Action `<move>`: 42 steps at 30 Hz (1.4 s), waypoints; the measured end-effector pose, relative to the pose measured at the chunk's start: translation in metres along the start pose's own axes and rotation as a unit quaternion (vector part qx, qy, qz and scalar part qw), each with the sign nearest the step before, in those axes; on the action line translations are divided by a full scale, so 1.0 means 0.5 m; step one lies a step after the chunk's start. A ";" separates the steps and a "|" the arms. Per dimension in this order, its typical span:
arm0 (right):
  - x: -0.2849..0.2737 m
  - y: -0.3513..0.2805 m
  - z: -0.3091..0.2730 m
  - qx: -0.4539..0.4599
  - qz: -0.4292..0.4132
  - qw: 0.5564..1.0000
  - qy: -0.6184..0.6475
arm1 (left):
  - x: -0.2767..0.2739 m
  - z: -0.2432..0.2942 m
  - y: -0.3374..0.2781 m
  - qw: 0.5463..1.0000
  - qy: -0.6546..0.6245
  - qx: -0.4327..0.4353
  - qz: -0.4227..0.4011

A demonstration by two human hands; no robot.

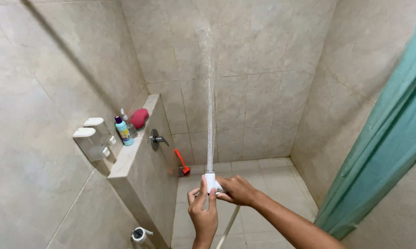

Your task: The person uses a handheld bidet sprayer to rinse the toilet bowl, the surrounding floor tiles, and the shower curtain. The camera angle shifts frequently as the person directs the water stream across different surfaces in the bathroom.

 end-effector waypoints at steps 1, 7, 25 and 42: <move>0.002 -0.004 0.006 0.002 0.001 1.000 -0.002 | 0.004 -0.002 0.000 1.000 -0.003 0.000 -0.002; -0.005 -0.015 0.024 0.069 0.004 0.997 -0.017 | 0.029 -0.007 0.006 1.000 -0.024 0.000 -0.018; 0.025 -0.092 0.055 0.164 0.024 0.986 0.029 | 0.084 -0.049 -0.032 0.994 -0.025 -0.065 -0.085; 0.060 -0.216 0.039 0.276 -0.018 0.942 0.192 | 0.146 -0.100 -0.164 0.975 -0.001 -0.148 -0.164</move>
Point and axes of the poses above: each hand's wrist, its own y-axis towards the middle knuckle, its own x-axis out of the palm, z = x × y, the point moved 4 cm from there along y, towards the middle knuckle, and after that the axes turned 5 degrees about x, right-handed, at the moved point
